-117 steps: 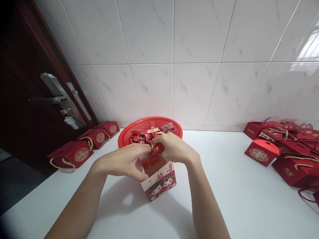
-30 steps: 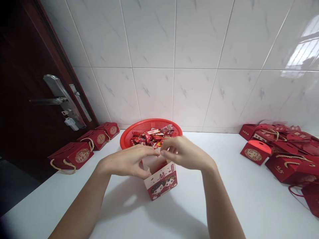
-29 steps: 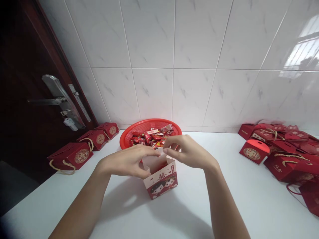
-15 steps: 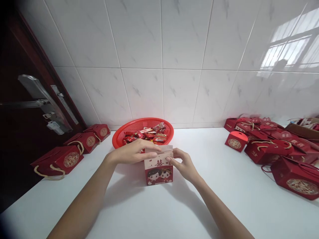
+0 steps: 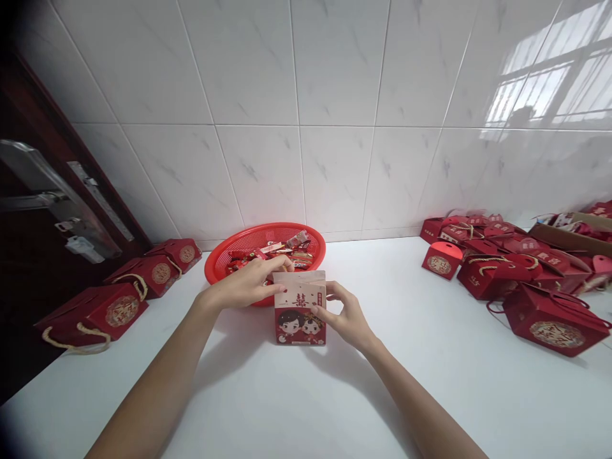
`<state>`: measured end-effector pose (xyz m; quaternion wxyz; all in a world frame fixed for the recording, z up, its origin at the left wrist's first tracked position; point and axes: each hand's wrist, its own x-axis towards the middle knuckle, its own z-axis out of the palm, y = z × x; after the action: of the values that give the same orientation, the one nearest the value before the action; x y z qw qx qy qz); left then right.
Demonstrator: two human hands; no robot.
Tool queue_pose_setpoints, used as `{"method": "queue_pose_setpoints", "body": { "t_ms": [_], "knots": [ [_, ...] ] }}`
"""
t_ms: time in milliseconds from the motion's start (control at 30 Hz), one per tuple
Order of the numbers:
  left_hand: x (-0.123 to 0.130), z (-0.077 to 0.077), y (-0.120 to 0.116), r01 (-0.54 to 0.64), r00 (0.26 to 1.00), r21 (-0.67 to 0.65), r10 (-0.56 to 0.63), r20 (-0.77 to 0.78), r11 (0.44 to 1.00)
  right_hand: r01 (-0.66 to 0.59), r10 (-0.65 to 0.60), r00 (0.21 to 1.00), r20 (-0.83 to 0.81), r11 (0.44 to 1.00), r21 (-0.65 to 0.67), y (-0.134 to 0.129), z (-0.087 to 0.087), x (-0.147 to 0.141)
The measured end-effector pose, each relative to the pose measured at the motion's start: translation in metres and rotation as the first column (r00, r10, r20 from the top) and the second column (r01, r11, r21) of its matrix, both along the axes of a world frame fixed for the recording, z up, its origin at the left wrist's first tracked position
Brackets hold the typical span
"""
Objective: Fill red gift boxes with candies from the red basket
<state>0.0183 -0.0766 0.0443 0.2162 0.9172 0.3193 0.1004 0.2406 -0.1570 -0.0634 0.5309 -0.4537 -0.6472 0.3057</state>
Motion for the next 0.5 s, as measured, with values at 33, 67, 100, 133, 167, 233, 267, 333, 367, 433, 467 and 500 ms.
{"method": "queue_pose_setpoints", "body": {
  "t_ms": [33, 67, 100, 133, 167, 233, 267, 333, 367, 433, 467, 500],
  "knots": [
    [0.0007, -0.0003, -0.0002, 0.002, 1.0, -0.003, -0.002, 0.003, 1.0, -0.024, 0.024, 1.0, -0.011, 1.0, -0.01, 0.0, -0.0008, 0.0013],
    [0.0015, -0.0005, -0.0003, 0.006, 1.0, -0.008, -0.006, 0.008, 1.0, -0.04, 0.039, 0.999, -0.025, 0.999, -0.028, 0.0001, -0.0017, 0.0025],
    [0.0024, -0.0007, -0.0005, 0.015, 1.0, -0.012, -0.015, 0.016, 1.0, -0.046, 0.044, 0.998, -0.041, 0.998, -0.051, 0.0003, -0.0026, 0.0036],
    [0.0033, -0.0008, -0.0006, 0.029, 0.999, -0.015, -0.028, 0.022, 0.999, -0.044, 0.04, 0.998, -0.057, 0.996, -0.074, 0.0005, -0.0035, 0.0046],
    [0.0042, -0.0009, -0.0008, 0.046, 0.999, -0.015, -0.046, 0.028, 0.999, -0.04, 0.033, 0.997, -0.071, 0.995, -0.094, 0.0008, -0.0043, 0.0054],
    [0.0057, -0.0006, -0.0013, 0.075, 0.997, -0.009, -0.075, 0.034, 0.997, -0.035, 0.023, 0.995, -0.096, 0.992, -0.119, 0.0015, -0.0058, 0.0065],
    [0.0062, -0.0002, -0.0018, 0.082, 0.996, -0.005, -0.081, 0.029, 0.997, -0.036, 0.023, 0.994, -0.104, 0.992, -0.125, 0.0019, -0.0065, 0.0068],
    [0.0065, 0.001, -0.0034, 0.09, 0.996, -0.022, -0.09, -0.002, 0.996, -0.039, 0.026, 0.994, -0.105, 0.992, -0.121, 0.0027, -0.0073, 0.0072],
    [0.0064, 0.0017, -0.0043, 0.095, 0.995, -0.04, -0.096, -0.02, 0.995, -0.04, 0.029, 0.994, -0.101, 0.993, -0.114, 0.0029, -0.0074, 0.0072],
    [0.0061, 0.0027, -0.0059, 0.106, 0.993, -0.077, -0.11, -0.053, 0.991, -0.039, 0.03, 0.996, -0.089, 0.994, -0.098, 0.003, -0.0068, 0.0069],
    [0.0059, 0.0028, -0.0064, 0.107, 0.992, -0.086, -0.112, -0.06, 0.991, -0.039, 0.032, 0.996, -0.084, 0.995, -0.088, 0.0026, -0.0061, 0.0064],
    [0.0059, 0.0025, -0.0065, 0.102, 0.992, -0.089, -0.108, -0.063, 0.991, -0.041, 0.034, 0.996, -0.08, 0.996, -0.081, 0.002, -0.0053, 0.0059]
  ]
}}
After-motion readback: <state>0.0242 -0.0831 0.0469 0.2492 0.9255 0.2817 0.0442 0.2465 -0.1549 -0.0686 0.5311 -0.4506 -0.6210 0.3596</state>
